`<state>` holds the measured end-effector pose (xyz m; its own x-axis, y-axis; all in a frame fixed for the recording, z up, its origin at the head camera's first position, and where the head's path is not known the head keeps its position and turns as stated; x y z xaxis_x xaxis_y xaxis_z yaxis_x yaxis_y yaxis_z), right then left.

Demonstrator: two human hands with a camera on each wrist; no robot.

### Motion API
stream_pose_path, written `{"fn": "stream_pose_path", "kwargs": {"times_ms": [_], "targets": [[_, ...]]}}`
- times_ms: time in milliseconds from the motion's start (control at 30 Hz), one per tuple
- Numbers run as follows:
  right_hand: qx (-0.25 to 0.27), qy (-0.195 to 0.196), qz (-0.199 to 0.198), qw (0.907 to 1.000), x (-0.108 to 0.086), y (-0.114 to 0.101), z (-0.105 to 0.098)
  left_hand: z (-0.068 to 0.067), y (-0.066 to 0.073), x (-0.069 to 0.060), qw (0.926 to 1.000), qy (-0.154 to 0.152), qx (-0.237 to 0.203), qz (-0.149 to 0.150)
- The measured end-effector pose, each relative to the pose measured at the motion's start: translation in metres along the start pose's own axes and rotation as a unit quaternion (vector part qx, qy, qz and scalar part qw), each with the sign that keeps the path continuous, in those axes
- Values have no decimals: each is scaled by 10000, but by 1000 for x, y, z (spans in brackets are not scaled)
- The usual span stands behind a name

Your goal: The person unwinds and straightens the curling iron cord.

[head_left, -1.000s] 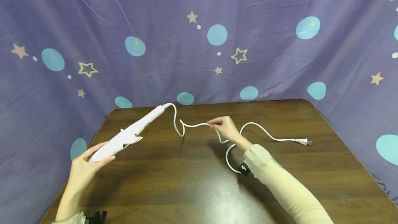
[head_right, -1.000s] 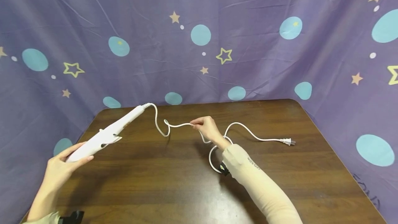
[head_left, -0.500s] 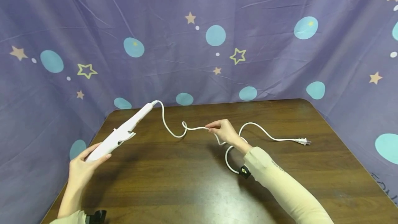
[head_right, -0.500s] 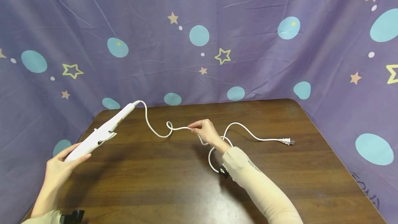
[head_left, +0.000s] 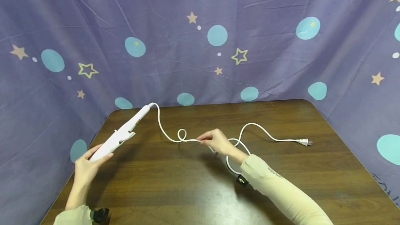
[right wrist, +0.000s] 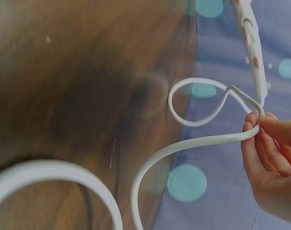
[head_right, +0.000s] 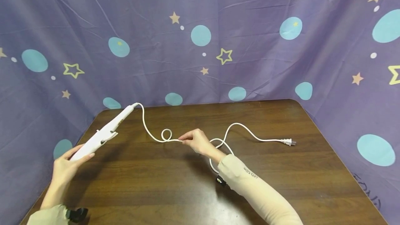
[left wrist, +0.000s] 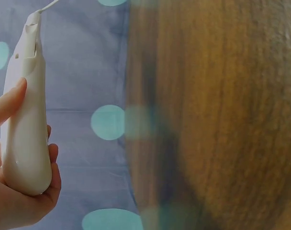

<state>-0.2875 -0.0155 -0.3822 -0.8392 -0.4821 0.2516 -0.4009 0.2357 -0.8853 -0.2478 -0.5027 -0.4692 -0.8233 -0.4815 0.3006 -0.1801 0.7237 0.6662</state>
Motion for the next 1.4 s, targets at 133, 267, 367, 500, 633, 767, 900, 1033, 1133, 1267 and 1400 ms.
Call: {"fn": "stream_pose_path", "kwargs": {"times_ms": [133, 267, 367, 500, 633, 767, 900, 1033, 1133, 1267, 1400], "targets": [[-79, -309, -66, 9995, -6, -1, 19, -2, 27, -13, 9996, -221, -43, -184], [-219, -644, -227, 9974, -14, -2, 39, -5, 67, -30, 9969, -662, -202, -384], [-332, -871, -319, 9951, -19, -2, 52, -5, 88, -38, 9952, -873, -271, -357], [-480, -1091, -311, 9924, -25, 0, 65, 3, 91, -38, 9948, -981, -174, -228], [-418, -1250, -134, 9912, -29, 6, 72, 14, 90, -35, 9912, -1310, -147, -111], [-259, -1398, -28, 9898, -31, 10, 79, 22, 87, -33, 9866, -1623, -81, -133], [-206, -1534, -35, 9879, -33, 13, 84, 30, 83, -36, 9798, -1996, -33, -100], [-258, -1543, -35, 9877, -34, 15, 85, 37, 80, -38, 9708, -2397, 83, 80], [-285, -1512, -23, 9881, -33, 17, 84, 39, 81, -38, 9664, -2552, 201, 242], [-302, -1426, -8, 9893, -31, 17, 80, 38, 81, -38, 9644, -2606, 350, 294], [-295, -1264, -17, 9915, -29, 14, 72, 36, 80, -37, 9630, -2629, 557, 205]]}}
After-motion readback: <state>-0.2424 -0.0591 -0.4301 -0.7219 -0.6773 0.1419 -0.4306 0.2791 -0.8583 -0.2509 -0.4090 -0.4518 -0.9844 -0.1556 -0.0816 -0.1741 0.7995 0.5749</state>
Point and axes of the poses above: each hand's wrist, its own x-axis towards the middle knuckle, its own z-axis out of the palm, y = z × x, the point moved 9 cm from there along x, towards the middle knuckle, and after that the axes turned 9 degrees about x, right-handed, at the moved point
